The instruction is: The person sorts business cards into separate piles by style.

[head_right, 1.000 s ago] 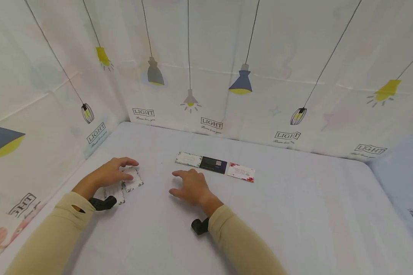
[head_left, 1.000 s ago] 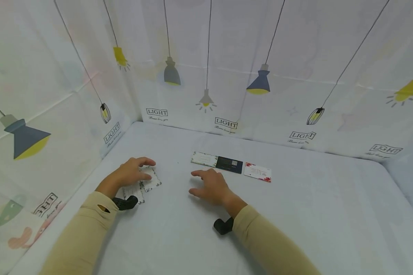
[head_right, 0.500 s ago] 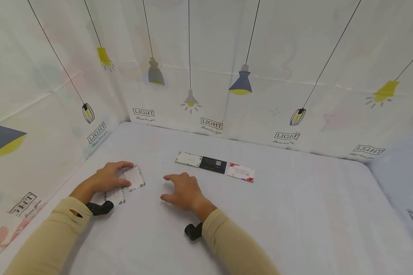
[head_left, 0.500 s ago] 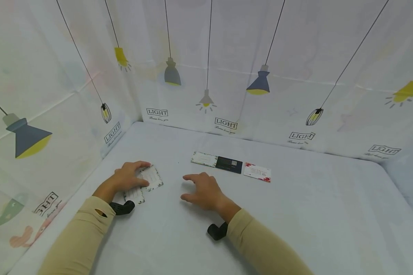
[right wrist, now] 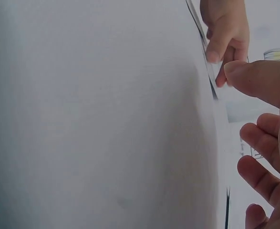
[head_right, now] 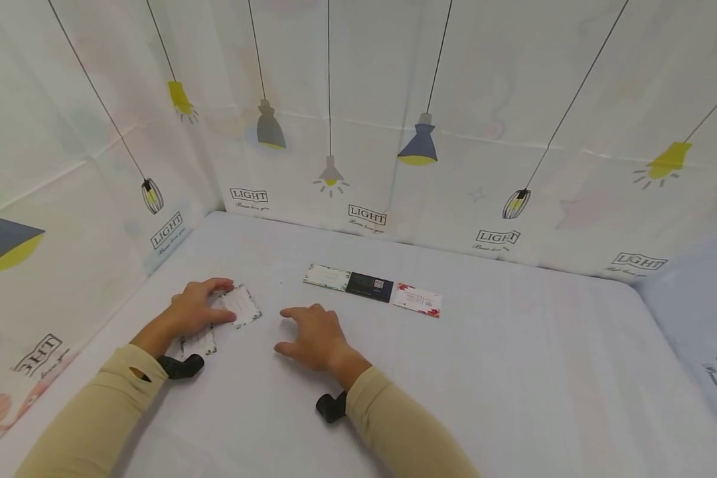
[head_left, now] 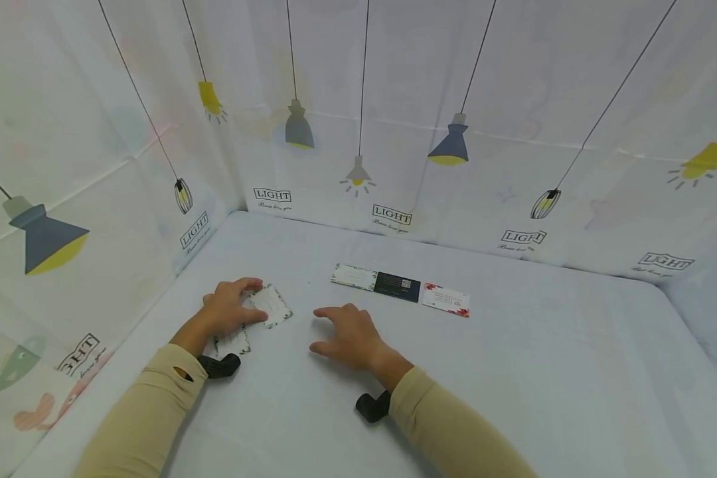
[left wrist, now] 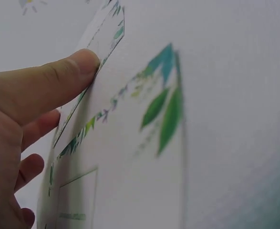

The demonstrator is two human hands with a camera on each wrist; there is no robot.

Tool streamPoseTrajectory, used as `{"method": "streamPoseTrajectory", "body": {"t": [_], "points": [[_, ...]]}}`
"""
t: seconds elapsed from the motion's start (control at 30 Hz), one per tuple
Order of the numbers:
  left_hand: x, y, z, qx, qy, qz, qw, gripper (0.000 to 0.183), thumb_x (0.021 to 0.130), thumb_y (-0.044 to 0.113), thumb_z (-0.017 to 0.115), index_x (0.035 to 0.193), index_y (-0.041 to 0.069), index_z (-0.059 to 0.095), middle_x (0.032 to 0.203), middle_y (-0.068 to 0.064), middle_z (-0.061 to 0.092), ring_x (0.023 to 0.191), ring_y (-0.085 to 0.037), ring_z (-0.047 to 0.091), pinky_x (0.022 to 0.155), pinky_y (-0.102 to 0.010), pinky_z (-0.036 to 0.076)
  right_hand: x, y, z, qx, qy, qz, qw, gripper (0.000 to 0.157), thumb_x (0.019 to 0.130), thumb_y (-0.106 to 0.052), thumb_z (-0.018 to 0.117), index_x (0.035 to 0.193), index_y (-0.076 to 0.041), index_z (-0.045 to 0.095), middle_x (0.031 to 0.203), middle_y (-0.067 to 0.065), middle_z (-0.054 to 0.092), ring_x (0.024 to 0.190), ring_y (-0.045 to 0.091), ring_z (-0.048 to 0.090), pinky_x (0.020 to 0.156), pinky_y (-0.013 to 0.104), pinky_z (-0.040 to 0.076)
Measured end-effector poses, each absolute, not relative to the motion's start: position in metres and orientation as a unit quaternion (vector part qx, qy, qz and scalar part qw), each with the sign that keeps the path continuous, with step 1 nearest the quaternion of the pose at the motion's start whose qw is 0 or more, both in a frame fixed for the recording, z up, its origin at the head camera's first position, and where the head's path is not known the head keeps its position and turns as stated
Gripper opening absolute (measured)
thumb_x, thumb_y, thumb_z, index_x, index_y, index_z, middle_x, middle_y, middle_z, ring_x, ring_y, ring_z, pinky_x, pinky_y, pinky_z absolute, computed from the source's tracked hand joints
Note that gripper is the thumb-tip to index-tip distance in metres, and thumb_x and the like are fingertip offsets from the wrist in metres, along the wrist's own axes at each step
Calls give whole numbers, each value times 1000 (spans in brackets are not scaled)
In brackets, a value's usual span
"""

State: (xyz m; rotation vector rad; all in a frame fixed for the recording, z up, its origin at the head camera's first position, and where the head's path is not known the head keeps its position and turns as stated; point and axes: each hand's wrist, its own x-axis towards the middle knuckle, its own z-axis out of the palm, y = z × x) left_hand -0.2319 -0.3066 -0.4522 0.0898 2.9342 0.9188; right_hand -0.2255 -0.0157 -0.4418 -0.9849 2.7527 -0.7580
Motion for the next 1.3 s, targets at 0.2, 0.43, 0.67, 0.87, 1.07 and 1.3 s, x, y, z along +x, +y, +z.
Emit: {"method": "streamPoseTrajectory", "body": {"t": [0.2, 0.43, 0.67, 0.87, 1.07, 1.3], "points": [[-231, -295, -456, 6, 963, 270, 14, 79, 81, 48, 80, 143, 10, 50, 138, -13, 54, 124, -40, 39, 93, -59, 22, -223, -22, -444, -329, 915, -228, 55, 59, 88, -42, 74, 139, -15, 60, 134, -2, 62, 119, 24, 53, 95, 45, 41], [-229, -280, -455, 5, 963, 267, -22, 76, 79, 46, 83, 138, 7, 54, 119, -5, 63, 117, -36, 43, 90, -58, 22, -219, -28, -442, -328, 919, -214, 51, 60, 88, -43, 74, 140, -15, 59, 135, -2, 62, 117, 23, 53, 93, 44, 41], [-226, -268, -457, 0, 970, 242, -39, 76, 76, 54, 83, 132, 8, 60, 110, -1, 66, 110, -33, 48, 89, -57, 23, -219, -35, -445, -323, 926, -186, 63, 63, 89, -46, 72, 142, -14, 57, 138, -1, 60, 121, 25, 52, 94, 45, 41], [-223, -267, -452, 25, 959, 283, -11, 67, 77, 46, 84, 128, 9, 62, 105, 4, 68, 111, -32, 51, 88, -57, 23, -223, -36, -449, -294, 941, -156, 67, 67, 89, -50, 71, 144, -15, 54, 140, -1, 58, 122, 25, 51, 95, 46, 39], [-222, -274, -455, 80, 946, 312, 24, 58, 81, 33, 84, 131, 12, 61, 114, 2, 67, 115, -30, 54, 91, -56, 24, -228, -34, -450, -270, 950, -148, 58, 69, 89, -52, 71, 145, -15, 53, 141, 0, 57, 122, 25, 50, 95, 46, 39], [-223, -277, -452, 116, 944, 303, 57, 68, 84, 27, 80, 144, 13, 53, 143, -17, 52, 129, -37, 46, 95, -58, 26, -232, -33, -452, -258, 950, -166, 51, 61, 90, -46, 71, 140, -13, 57, 138, 1, 60, 119, 26, 51, 95, 45, 39]]}}
